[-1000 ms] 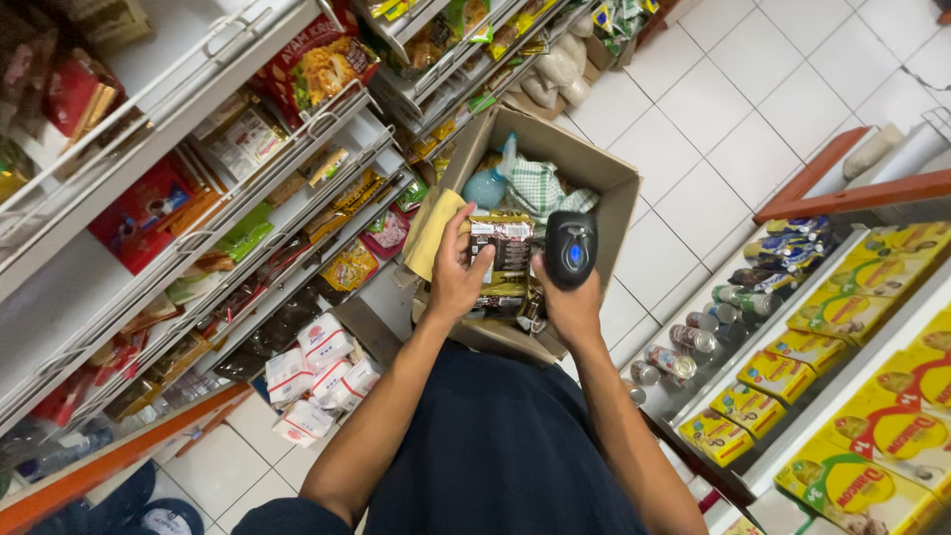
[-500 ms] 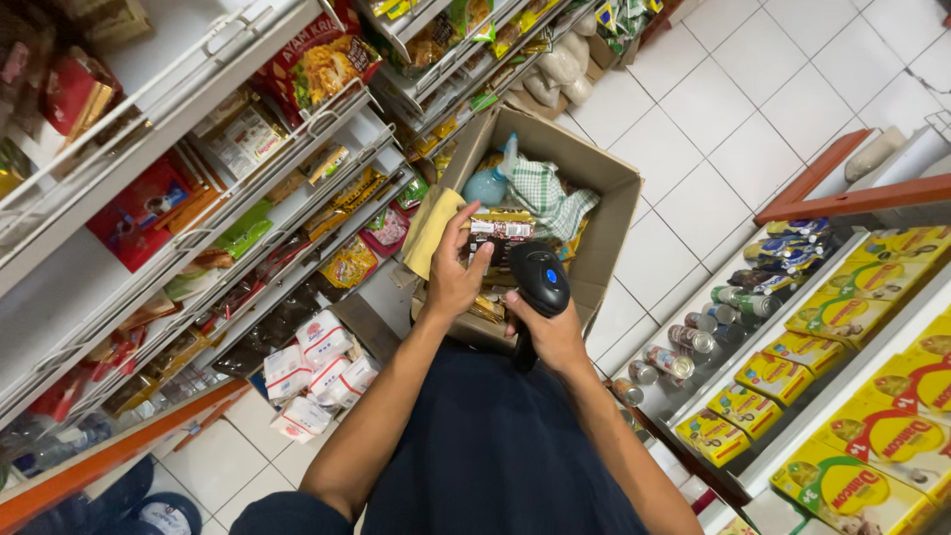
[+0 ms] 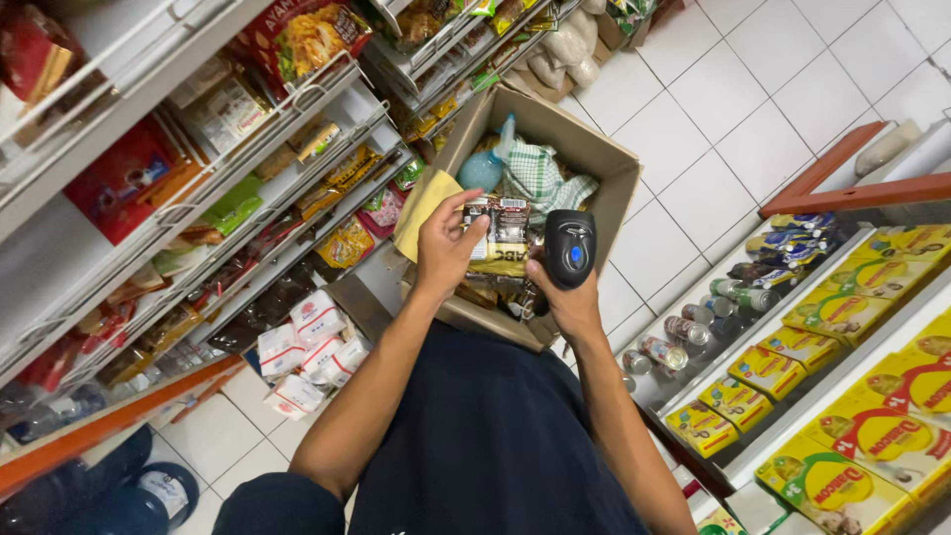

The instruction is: The person scans packaged food items from a cardboard box on the floor using a handheld scanner and places some of them onto convenience store shelves.

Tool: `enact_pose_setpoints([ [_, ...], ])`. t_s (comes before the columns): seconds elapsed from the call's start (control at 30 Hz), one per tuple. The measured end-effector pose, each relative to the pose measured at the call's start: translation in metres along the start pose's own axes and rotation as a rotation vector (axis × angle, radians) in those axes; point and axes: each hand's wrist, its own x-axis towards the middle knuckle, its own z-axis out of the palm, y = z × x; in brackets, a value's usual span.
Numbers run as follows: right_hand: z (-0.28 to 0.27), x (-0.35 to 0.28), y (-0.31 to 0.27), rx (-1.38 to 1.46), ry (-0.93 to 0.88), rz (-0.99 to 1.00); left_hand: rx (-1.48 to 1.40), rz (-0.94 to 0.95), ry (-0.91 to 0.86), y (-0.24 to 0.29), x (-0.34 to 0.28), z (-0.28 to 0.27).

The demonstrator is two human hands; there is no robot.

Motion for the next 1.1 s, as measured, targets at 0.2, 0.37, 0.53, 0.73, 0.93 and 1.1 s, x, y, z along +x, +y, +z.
enact_pose_setpoints([
  [0.2,-0.009,0.005,0.019,-0.101,-0.001,-0.072,-0.070,-0.236,0.005,-0.007,0.003,0.014],
  [0.37,-0.025,0.022,0.035,0.113,0.029,-0.061,0.446,-0.011,-0.335,0.027,-0.013,0.015],
  [0.53,-0.037,0.032,0.038,0.296,-0.049,-0.054,0.653,0.008,-0.205,0.031,-0.018,0.032],
  [0.73,-0.051,0.040,0.030,0.060,-0.115,-0.069,0.424,-0.224,-0.081,0.013,-0.022,0.032],
  [0.93,-0.046,0.049,0.035,0.075,-0.172,-0.055,0.473,-0.026,0.077,-0.003,-0.023,0.033],
  [1.1,-0.027,0.040,0.026,0.006,-0.112,-0.086,0.398,-0.204,0.153,-0.007,-0.031,0.042],
])
